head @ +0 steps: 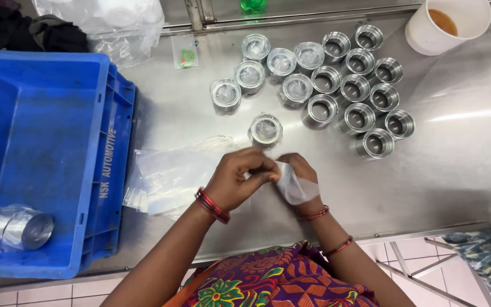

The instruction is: Bagging metal automotive parts into plastic bags and placing them into a blue crate.

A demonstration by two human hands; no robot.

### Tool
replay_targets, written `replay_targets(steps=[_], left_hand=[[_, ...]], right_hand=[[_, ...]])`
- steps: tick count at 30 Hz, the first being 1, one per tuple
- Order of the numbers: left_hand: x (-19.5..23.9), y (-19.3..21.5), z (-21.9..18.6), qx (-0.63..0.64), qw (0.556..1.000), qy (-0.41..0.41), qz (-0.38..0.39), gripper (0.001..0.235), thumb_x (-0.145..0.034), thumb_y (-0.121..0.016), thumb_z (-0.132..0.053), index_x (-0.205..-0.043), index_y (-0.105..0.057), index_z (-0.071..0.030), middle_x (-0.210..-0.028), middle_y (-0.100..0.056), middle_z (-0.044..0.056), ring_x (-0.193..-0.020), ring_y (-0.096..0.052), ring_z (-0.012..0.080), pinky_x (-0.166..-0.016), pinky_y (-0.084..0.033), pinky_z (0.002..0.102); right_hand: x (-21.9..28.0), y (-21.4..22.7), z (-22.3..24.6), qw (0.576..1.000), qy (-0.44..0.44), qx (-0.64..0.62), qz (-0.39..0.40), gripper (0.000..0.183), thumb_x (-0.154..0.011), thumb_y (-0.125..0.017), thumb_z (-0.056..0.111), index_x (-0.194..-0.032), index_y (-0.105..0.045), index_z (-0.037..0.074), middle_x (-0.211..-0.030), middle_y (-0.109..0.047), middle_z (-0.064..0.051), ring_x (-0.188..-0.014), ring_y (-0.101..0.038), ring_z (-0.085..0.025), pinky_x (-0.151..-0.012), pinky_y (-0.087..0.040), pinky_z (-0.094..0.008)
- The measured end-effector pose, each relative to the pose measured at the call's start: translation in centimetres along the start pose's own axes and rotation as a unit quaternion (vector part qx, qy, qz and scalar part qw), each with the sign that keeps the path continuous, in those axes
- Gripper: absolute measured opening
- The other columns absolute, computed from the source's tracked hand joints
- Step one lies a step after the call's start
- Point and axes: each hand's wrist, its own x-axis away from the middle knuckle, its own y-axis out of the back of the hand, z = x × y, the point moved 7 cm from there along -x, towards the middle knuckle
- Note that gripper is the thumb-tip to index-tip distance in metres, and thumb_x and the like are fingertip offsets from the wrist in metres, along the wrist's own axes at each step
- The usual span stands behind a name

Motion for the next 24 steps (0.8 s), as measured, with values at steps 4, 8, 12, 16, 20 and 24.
replay_targets(steps=[4,8,12,16,20,24], left_hand=[[1.0,-1.4,5.7,-0.027,0.967,0.245,0.061,0.037,-0.08,-0.084,-0.019,-0.114,-0.07,-0.015,-0.086,-0.075,0.007,-0.078,-0.071,0.0148,-0.071,-0.056,0.029],[0.5,-3.1,11.1,-0.219,0.945,0.239,0.052,0.051,-0.071,-0.087,-0.026,-0.116,-0.066,-0.013,-0.09,-0.073,0.01,-0.083,-0.072,0.0244,-0.079,-0.058,0.036],[-1.3,-3.5,10.0,-0.286,0.943,0.169,0.025,0.028,-0.07,-0.083,-0.026,-0.092,-0.079,-0.01,-0.096,-0.072,0.01,-0.091,-0.07,0.0309,-0.082,-0.057,0.042],[0.0,-3.2,7.9,-0.297,0.939,0.169,0.026,0.031,-0.072,-0.083,-0.025,-0.096,-0.075,-0.007,-0.104,-0.068,0.013,-0.094,-0.068,0.0348,-0.083,-0.056,0.045],[2.6,1.0,7.1,-0.274,0.95,0.131,-0.08,0.031,-0.079,-0.079,-0.018,-0.107,-0.073,-0.006,-0.109,-0.065,0.011,-0.09,-0.066,0.0333,-0.079,-0.055,0.044],[3.2,1.3,7.2,-0.3,0.948,0.095,-0.049,0.013,-0.085,-0.076,-0.017,-0.097,-0.078,-0.012,-0.103,-0.068,0.004,-0.09,-0.067,0.0273,-0.08,-0.056,0.041]], right_hand=[[0.7,0.1,-2.7,0.988,-0.148,0.044,-0.023,0.028,-0.078,-0.08,0.017,-0.094,-0.062,0.002,-0.094,-0.063,-0.013,-0.086,-0.065,-0.031,-0.076,-0.053,-0.038],[0.4,0.6,-1.7,0.992,-0.109,0.039,0.044,0.037,-0.073,-0.076,0.019,-0.098,-0.06,-0.003,-0.095,-0.058,-0.016,-0.086,-0.06,-0.035,-0.076,-0.05,-0.039],[1.2,0.8,-2.4,0.969,-0.154,-0.142,0.13,0.041,-0.082,-0.071,0.019,-0.116,-0.054,0.003,-0.104,-0.055,-0.012,-0.089,-0.06,-0.03,-0.078,-0.051,-0.035],[2.2,0.2,-3.5,0.959,-0.271,0.007,0.079,0.036,-0.083,-0.08,0.024,-0.109,-0.061,0.007,-0.104,-0.063,-0.011,-0.086,-0.065,-0.03,-0.076,-0.053,-0.037],[0.1,2.4,-0.9,0.94,-0.223,0.254,-0.037,0.023,-0.083,-0.075,0.012,-0.101,-0.063,0.004,-0.119,-0.063,-0.017,-0.099,-0.065,-0.04,-0.081,-0.052,-0.047],[-2.5,-0.1,-1.9,0.949,-0.177,0.258,-0.036,0.033,-0.074,-0.064,-0.001,-0.107,-0.06,-0.004,-0.123,-0.056,-0.029,-0.106,-0.058,-0.048,-0.089,-0.05,-0.051]])
